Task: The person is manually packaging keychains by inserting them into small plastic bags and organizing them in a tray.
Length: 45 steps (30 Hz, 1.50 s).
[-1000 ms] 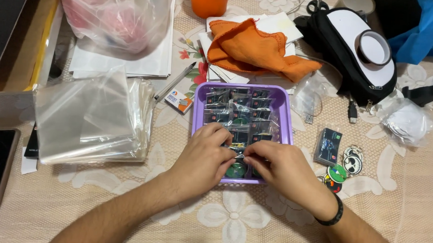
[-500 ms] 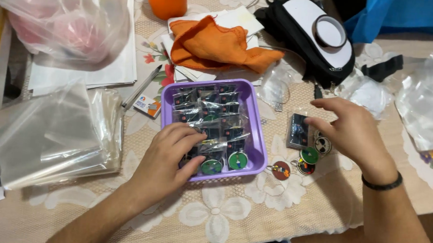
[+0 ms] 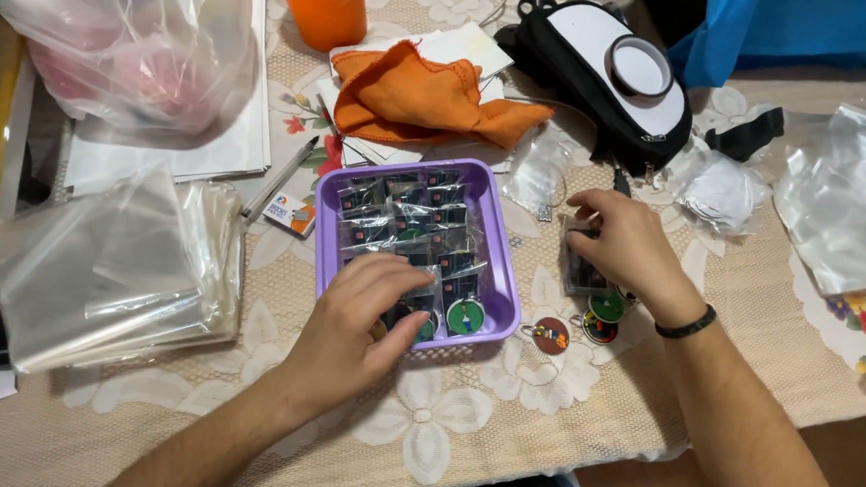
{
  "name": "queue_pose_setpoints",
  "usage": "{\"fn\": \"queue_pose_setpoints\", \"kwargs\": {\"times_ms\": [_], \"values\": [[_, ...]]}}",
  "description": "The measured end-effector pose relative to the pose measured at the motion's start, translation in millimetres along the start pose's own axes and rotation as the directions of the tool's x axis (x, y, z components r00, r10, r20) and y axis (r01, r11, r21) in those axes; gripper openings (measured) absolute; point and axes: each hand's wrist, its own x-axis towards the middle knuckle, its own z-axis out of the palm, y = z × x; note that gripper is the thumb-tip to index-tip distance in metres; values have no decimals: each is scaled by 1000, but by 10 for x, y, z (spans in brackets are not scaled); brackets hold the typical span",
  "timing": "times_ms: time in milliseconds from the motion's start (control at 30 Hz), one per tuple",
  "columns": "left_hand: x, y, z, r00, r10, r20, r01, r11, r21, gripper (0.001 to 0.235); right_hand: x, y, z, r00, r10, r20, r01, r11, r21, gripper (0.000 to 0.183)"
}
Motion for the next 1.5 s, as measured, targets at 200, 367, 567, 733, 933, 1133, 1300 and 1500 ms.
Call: {"fn": "queue_pose_setpoints", "kwargs": {"times_ms": [200,367,567,733,933,1133,1300,1500], "values": [[143,156,-59,999,-43,20,46,986,-162,41,-216,-334,-393,986,-169,-7,163,943,291,17],[499,376,-206,957,-183,225,274,823,-497,84,-462,-935,-788,727,-623,-289,682,702,203,13],[957,465,-454,930,-73,361,294,737,-609,85,-557,-1447,-1243,491,-712,-501,867,455,203,6],[920,390,-348,892,5,452,418,371,-829,58,-457,-1453,-1070,415,-674,-612,909,332,250,7],[869,365,-395,906,39,421,391,305,-868,57,-394,-1295,-984,408,-640,-651,913,297,281,19],[872,661,-594,926,-150,346,325,783,-530,56,-543,-1245,-1273,519,-741,-426,854,472,219,13],[810,690,-639,967,-55,248,128,949,-287,52,-562,-1275,-1278,451,-856,-253,891,448,73,26],[786,648,-643,927,-34,374,181,913,-366,42,-572,-1342,-1325,393,-919,16,903,389,181,45]]}}
